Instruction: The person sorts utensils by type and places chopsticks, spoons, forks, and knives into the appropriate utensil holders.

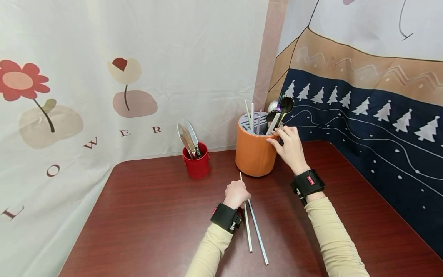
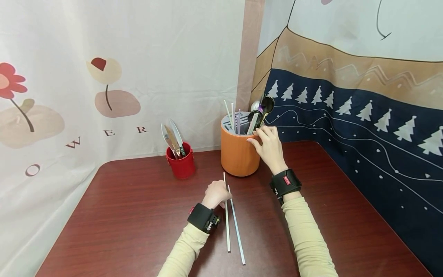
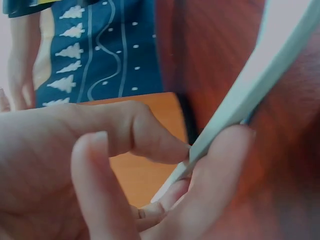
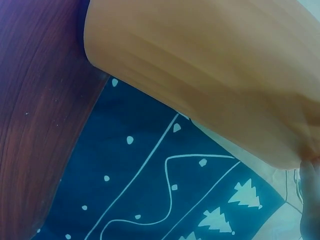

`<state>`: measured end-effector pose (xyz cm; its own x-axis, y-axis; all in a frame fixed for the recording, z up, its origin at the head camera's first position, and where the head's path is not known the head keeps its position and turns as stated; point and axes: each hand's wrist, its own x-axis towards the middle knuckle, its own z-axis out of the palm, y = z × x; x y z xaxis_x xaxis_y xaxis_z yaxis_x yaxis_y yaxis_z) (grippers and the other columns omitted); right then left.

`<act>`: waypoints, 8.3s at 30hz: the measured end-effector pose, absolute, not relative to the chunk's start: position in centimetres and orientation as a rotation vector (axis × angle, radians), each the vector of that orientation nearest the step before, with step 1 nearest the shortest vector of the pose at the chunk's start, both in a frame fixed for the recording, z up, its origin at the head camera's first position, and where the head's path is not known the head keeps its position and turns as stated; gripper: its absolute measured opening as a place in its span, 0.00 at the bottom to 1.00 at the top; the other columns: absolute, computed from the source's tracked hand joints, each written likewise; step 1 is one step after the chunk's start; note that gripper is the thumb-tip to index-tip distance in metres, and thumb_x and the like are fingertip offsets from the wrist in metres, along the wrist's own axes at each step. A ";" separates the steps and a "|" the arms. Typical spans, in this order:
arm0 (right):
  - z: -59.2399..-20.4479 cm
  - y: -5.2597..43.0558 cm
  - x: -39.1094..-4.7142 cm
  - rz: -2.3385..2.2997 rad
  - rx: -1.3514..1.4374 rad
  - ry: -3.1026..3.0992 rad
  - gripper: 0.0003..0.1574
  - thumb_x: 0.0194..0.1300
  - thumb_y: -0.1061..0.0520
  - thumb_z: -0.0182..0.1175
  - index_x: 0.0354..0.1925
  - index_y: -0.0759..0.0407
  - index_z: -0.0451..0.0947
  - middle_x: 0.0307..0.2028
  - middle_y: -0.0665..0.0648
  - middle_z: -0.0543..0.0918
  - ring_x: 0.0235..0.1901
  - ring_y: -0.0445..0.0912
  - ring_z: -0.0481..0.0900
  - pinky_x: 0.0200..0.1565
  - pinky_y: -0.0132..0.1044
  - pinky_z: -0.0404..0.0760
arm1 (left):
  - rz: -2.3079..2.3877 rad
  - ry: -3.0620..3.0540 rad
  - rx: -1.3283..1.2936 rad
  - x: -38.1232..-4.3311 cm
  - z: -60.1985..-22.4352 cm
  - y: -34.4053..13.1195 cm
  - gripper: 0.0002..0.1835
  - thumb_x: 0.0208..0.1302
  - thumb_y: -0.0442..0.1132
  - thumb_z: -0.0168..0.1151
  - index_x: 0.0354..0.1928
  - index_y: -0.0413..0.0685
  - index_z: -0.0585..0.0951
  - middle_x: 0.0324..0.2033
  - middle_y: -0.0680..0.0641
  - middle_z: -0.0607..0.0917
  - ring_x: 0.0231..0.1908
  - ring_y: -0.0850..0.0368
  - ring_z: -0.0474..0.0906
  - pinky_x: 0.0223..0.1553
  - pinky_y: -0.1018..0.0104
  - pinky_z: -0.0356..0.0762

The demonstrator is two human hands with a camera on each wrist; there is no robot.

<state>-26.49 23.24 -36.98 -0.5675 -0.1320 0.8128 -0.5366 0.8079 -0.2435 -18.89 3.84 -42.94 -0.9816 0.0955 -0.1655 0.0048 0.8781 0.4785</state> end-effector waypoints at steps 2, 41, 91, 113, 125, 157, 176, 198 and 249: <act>-36.9 23.2 -26.5 0.604 0.492 -2.136 0.17 0.51 0.54 0.71 0.35 0.66 0.80 0.37 0.63 0.79 0.44 0.58 0.69 0.44 0.49 0.73 | 0.758 2.868 0.089 -18.9 -42.3 3.7 0.17 0.54 0.39 0.64 0.10 0.48 0.77 0.08 0.47 0.81 0.07 0.59 0.75 0.16 0.66 0.71; -37.0 23.3 -26.6 0.597 0.486 -2.137 0.18 0.51 0.54 0.71 0.36 0.66 0.80 0.39 0.63 0.80 0.43 0.58 0.69 0.44 0.48 0.74 | 1.635 3.421 0.873 -17.8 -29.4 3.2 0.10 0.63 0.34 0.57 0.45 0.40 0.72 0.33 0.45 0.84 0.30 0.55 0.84 0.33 0.67 0.83; -37.2 23.4 -26.6 0.591 0.509 -2.108 0.18 0.50 0.56 0.71 0.35 0.67 0.80 0.37 0.63 0.79 0.42 0.58 0.69 0.45 0.49 0.72 | 1.136 3.598 0.801 -23.4 -32.2 6.3 0.11 0.69 0.41 0.54 0.48 0.44 0.76 0.38 0.48 0.85 0.37 0.54 0.83 0.33 0.64 0.82; -37.0 23.3 -26.5 0.600 0.503 -2.113 0.18 0.50 0.55 0.71 0.36 0.66 0.80 0.38 0.63 0.79 0.42 0.58 0.69 0.43 0.48 0.73 | 0.947 3.512 0.639 -21.5 -38.0 5.0 0.08 0.66 0.42 0.58 0.39 0.45 0.76 0.25 0.47 0.81 0.27 0.50 0.82 0.23 0.64 0.77; -36.9 23.2 -26.3 0.625 0.494 -2.128 0.19 0.50 0.54 0.71 0.35 0.67 0.80 0.38 0.63 0.79 0.43 0.58 0.69 0.44 0.48 0.73 | 0.648 3.392 0.385 -20.0 -41.3 5.1 0.09 0.59 0.40 0.63 0.31 0.42 0.78 0.25 0.40 0.85 0.24 0.44 0.83 0.20 0.57 0.78; -36.9 23.2 -26.4 0.613 0.497 -2.138 0.18 0.52 0.53 0.70 0.35 0.65 0.80 0.38 0.62 0.79 0.43 0.57 0.68 0.44 0.48 0.73 | 0.596 2.915 0.091 -18.6 -44.5 6.1 0.13 0.55 0.36 0.60 0.14 0.49 0.77 0.12 0.46 0.81 0.09 0.56 0.77 0.13 0.65 0.73; -37.1 23.3 -26.3 0.613 0.497 -2.126 0.17 0.51 0.54 0.71 0.34 0.66 0.80 0.38 0.62 0.79 0.42 0.58 0.68 0.43 0.48 0.72 | 1.008 3.301 0.302 -17.8 -35.2 3.9 0.06 0.57 0.34 0.57 0.27 0.42 0.70 0.14 0.45 0.74 0.13 0.50 0.73 0.11 0.67 0.65; -37.0 23.2 -26.4 0.606 0.516 -2.101 0.17 0.50 0.56 0.71 0.34 0.67 0.79 0.38 0.63 0.80 0.42 0.58 0.68 0.44 0.48 0.71 | 1.517 3.504 0.628 -17.2 -27.1 3.1 0.08 0.63 0.36 0.54 0.42 0.41 0.73 0.28 0.46 0.84 0.23 0.53 0.80 0.24 0.64 0.79; -37.1 23.2 -26.5 0.599 0.521 -2.097 0.18 0.50 0.56 0.72 0.35 0.67 0.80 0.36 0.63 0.78 0.40 0.58 0.68 0.43 0.48 0.69 | 1.349 3.663 1.174 -25.0 -31.8 5.4 0.10 0.68 0.35 0.52 0.48 0.39 0.76 0.39 0.45 0.86 0.38 0.55 0.85 0.36 0.66 0.83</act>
<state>-26.46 23.23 -37.05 -0.5345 -0.1432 0.8330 -0.5613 0.7969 -0.2232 -25.05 5.44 -31.78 -0.4621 0.1465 0.8746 0.6788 0.6931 0.2426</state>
